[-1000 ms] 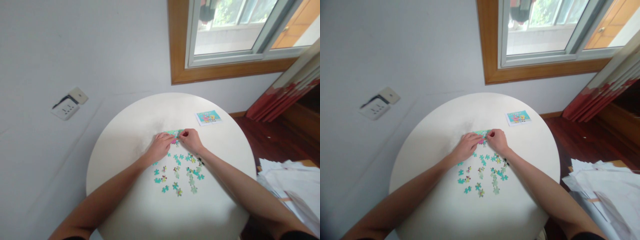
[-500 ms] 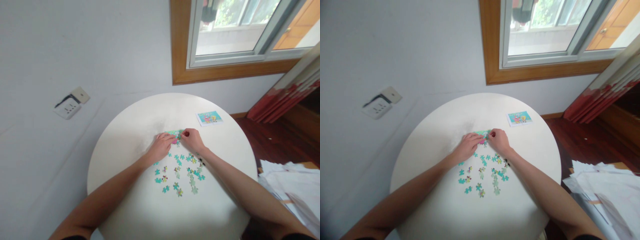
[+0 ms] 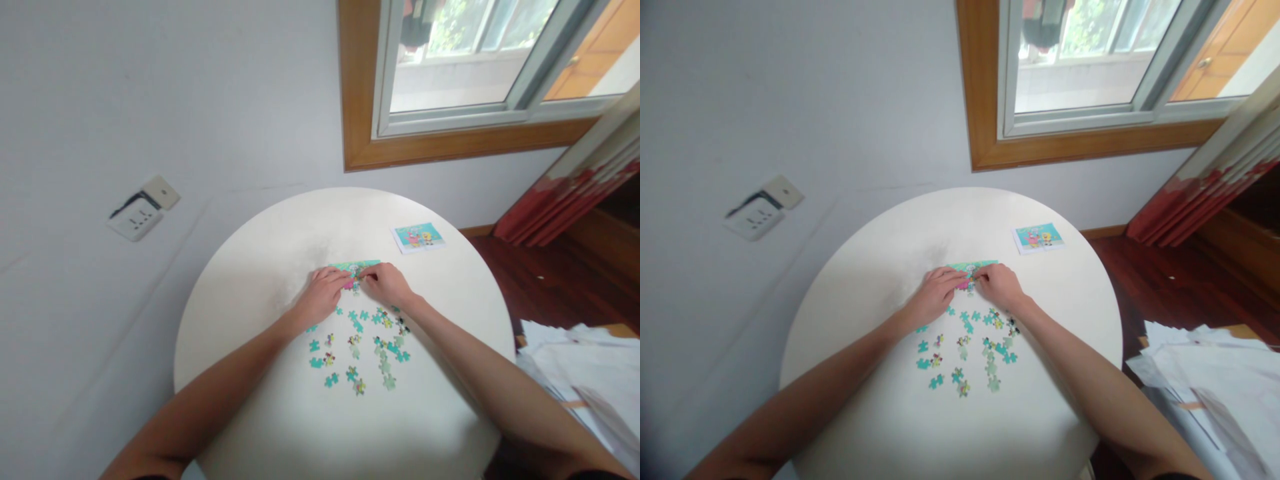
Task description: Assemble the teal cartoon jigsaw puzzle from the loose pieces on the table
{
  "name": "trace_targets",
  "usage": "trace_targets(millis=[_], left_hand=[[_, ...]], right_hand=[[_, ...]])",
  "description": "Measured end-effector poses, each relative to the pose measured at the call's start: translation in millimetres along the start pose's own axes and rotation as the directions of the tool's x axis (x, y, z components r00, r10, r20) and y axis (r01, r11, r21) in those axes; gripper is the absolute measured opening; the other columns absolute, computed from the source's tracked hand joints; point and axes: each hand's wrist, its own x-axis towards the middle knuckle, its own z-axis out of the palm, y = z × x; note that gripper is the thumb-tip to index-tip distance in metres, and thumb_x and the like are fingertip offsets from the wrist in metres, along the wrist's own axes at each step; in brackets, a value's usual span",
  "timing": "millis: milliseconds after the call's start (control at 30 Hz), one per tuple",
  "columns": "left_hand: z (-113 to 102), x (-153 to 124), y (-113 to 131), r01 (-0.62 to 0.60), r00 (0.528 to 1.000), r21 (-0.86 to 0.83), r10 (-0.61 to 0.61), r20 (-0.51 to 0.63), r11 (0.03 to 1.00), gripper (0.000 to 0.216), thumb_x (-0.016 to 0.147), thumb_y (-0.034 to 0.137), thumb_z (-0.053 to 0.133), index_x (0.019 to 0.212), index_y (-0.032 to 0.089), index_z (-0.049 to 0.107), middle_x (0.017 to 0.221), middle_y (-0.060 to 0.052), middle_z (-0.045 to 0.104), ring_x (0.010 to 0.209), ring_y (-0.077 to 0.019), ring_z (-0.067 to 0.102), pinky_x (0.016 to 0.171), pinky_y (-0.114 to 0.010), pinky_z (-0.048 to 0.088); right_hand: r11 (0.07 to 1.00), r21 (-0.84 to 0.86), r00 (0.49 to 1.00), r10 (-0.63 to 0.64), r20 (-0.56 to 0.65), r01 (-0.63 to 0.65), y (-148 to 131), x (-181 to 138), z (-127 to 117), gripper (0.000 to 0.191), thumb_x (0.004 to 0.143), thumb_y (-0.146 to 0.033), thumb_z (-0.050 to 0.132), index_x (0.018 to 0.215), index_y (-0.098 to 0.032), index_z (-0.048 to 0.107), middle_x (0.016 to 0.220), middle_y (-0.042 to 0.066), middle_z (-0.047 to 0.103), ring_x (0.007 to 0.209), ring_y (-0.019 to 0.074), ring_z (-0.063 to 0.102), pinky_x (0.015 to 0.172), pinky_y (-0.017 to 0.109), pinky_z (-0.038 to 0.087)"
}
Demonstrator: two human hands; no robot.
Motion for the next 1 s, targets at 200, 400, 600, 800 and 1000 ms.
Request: trace_targets(millis=[200, 400, 600, 800, 1000], left_hand=[[2.9, -0.3, -2.5, 0.002, 1.000, -0.005, -0.002, -0.011, 1.000, 0.050, 0.091, 0.005, 0.047, 0.131, 0.029, 0.062, 0.135, 0.000, 0.063, 0.123, -0.0221, 0.048, 0.107, -0.044, 0.036], [3.4, -0.5, -4.0, -0.008, 1.000, -0.003, 0.008, -0.010, 1.000, 0.050, 0.091, 0.004, 0.047, 0.131, 0.028, 0.062, 0.135, 0.000, 0.063, 0.123, -0.0216, 0.048, 0.107, -0.044, 0.037], [3.7, -0.1, -3.7, -0.006, 1.000, -0.012, 0.006, -0.012, 1.000, 0.048, 0.092, 0.004, 0.046, 0.131, 0.027, 0.061, 0.135, 0.000, 0.063, 0.123, -0.0215, 0.049, 0.107, -0.044, 0.037], [1.2, 0.0, -1.2, -0.010, 1.000, -0.018, 0.010, -0.005, 1.000, 0.049, 0.092, 0.004, 0.045, 0.133, 0.027, 0.059, 0.136, 0.000, 0.062, 0.123, -0.0207, 0.048, 0.108, -0.043, 0.037], [-0.7, -0.3, 1.0, -0.027, 1.000, 0.029, 0.027, -0.004, 0.999, 0.033, 0.099, 0.023, 0.050, 0.128, 0.032, 0.064, 0.133, -0.001, 0.062, 0.124, -0.0227, 0.047, 0.106, -0.044, 0.037]], right_hand=[[0.999, 0.015, 0.999, 0.030, -0.032, -0.030, 1.1, 0.3, -0.4, 0.037, 0.083, -0.016, 0.048, 0.099, -0.025, 0.080, 0.087, 0.002, 0.078, 0.074, 0.0183, 0.067, 0.071, 0.025, 0.044], [0.999, 0.035, 1.000, 0.013, -0.018, -0.012, 2.3, 0.6, 0.0, 0.036, 0.082, -0.015, 0.049, 0.096, -0.025, 0.080, 0.086, 0.002, 0.078, 0.074, 0.0183, 0.067, 0.071, 0.025, 0.044], [0.988, 0.069, 0.985, 0.146, -0.090, -0.140, 8.4, 1.5, -0.1, 0.034, 0.083, -0.015, 0.050, 0.095, -0.022, 0.080, 0.085, 0.004, 0.078, 0.071, 0.0183, 0.066, 0.071, 0.026, 0.044], [0.979, 0.094, 0.973, 0.192, -0.130, -0.181, 11.3, 1.5, -4.8, 0.033, 0.082, -0.014, 0.050, 0.092, -0.022, 0.080, 0.085, 0.005, 0.077, 0.074, 0.0190, 0.067, 0.072, 0.027, 0.044], [0.978, 0.116, 0.975, 0.189, -0.116, -0.175, 10.3, 0.5, -8.5, 0.033, 0.082, -0.013, 0.050, 0.092, -0.021, 0.080, 0.083, 0.005, 0.077, 0.069, 0.0178, 0.065, 0.069, 0.026, 0.044]])
